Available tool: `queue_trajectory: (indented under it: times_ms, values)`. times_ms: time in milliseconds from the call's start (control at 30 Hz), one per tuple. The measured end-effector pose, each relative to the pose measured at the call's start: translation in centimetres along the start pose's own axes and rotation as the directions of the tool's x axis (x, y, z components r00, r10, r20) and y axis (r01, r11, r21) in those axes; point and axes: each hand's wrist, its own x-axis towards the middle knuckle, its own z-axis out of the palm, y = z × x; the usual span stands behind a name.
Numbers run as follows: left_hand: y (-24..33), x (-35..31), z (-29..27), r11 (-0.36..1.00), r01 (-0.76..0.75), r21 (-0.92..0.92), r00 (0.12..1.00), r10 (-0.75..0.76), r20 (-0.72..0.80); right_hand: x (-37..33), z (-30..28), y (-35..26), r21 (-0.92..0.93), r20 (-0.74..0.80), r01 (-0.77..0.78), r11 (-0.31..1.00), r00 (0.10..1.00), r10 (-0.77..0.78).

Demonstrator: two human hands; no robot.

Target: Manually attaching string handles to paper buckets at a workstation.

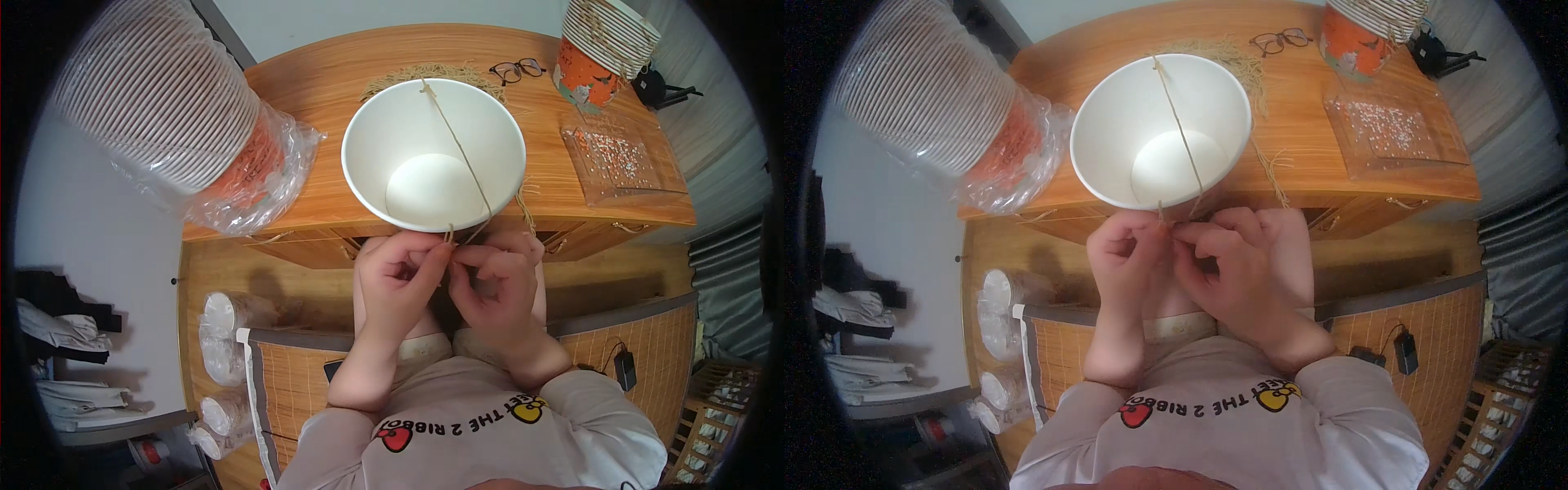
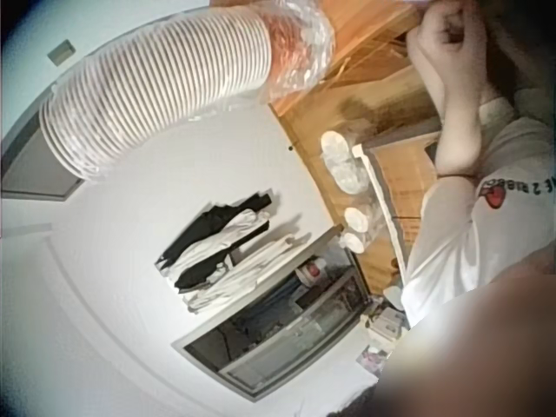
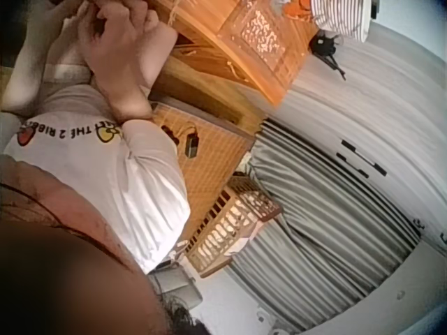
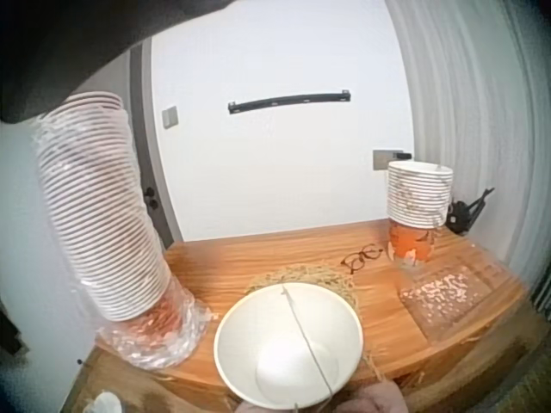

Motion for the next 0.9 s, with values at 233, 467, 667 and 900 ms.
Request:
queue_trajectory:
  times_ms: [233,467,667,900]
  values:
    - [1.7,0.0,0.0,0.968,0.172,-0.183,0.983,-0.180,-0.026,1.7,-1.3,0.0,-0.124,0.116,0.108,0.986,0.989,-0.093]
    - [1.5,0.0,0.3,0.951,0.159,-0.267,0.984,-0.173,-0.030,1.8,-1.6,0.5,-0.092,0.116,0.121,0.988,0.987,-0.110]
    - [-0.1,-0.4,-0.1,0.966,0.190,-0.176,0.981,-0.182,0.060,2.0,-1.6,0.9,-0.069,0.069,0.101,0.992,0.993,-0.097]
    - [0.4,-0.7,0.5,0.975,0.196,-0.108,0.979,-0.188,0.079,1.9,-2.0,0.8,-0.025,0.128,0.139,0.990,0.983,-0.135]
